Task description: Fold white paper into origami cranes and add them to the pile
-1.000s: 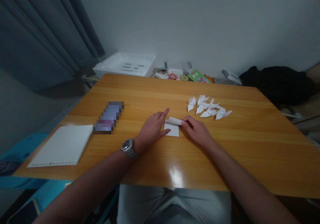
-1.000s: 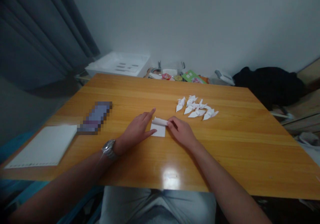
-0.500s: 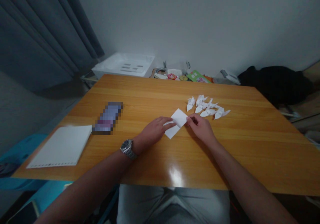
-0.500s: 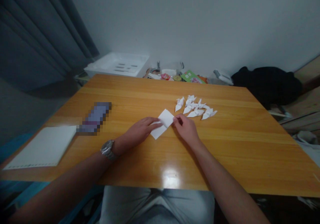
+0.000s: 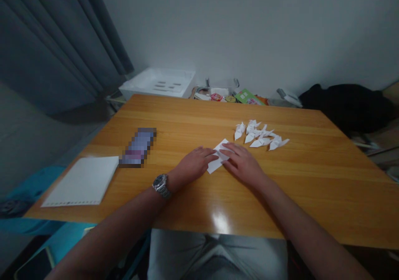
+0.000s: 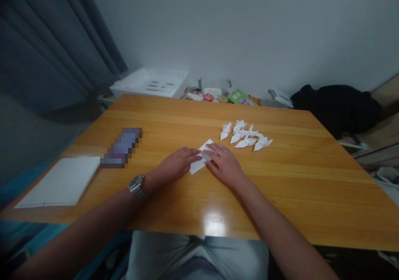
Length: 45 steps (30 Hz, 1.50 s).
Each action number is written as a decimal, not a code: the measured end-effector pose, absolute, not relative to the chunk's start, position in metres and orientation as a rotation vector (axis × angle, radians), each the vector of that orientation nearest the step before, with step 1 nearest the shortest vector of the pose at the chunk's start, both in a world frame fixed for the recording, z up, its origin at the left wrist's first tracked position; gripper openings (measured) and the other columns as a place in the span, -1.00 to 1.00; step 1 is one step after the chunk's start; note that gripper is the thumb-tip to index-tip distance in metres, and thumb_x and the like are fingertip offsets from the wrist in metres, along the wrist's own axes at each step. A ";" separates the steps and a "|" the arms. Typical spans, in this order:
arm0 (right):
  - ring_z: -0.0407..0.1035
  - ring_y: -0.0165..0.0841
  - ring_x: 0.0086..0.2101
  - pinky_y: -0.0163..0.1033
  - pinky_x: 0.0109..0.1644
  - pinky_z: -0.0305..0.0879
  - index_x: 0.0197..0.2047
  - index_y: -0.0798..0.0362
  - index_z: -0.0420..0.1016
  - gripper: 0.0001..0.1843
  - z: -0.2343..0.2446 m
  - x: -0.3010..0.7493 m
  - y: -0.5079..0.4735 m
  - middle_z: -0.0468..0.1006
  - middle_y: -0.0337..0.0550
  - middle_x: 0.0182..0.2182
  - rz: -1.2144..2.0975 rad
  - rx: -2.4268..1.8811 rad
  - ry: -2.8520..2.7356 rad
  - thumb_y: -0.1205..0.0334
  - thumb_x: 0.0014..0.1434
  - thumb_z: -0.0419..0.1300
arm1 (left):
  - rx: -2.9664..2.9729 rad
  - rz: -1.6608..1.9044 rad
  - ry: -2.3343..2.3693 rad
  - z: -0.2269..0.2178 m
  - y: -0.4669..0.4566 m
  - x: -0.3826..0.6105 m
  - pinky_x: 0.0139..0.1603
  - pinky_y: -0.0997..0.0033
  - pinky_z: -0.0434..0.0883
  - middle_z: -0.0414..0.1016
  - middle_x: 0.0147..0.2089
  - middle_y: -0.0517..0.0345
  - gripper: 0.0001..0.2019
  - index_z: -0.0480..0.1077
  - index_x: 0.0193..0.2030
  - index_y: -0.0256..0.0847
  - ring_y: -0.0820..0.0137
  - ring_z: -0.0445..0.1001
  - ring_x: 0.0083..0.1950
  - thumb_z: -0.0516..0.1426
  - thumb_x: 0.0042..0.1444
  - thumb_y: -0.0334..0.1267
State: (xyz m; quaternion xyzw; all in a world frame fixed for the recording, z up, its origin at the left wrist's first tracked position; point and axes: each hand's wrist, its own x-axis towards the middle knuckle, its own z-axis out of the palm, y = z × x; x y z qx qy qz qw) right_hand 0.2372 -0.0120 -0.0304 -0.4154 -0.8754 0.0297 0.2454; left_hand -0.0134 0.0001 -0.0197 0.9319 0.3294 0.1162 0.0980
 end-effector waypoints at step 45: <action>0.34 0.05 0.08 0.05 0.13 0.28 0.10 0.27 0.49 -0.31 0.018 -0.094 0.025 0.52 0.29 0.02 0.299 -0.789 -2.903 -0.23 0.25 0.21 | 1.512 0.182 2.756 0.006 -0.116 -0.277 0.03 0.08 0.45 0.50 -0.03 -0.29 -0.40 0.45 0.06 -0.33 -0.06 0.49 0.05 -0.02 0.25 0.21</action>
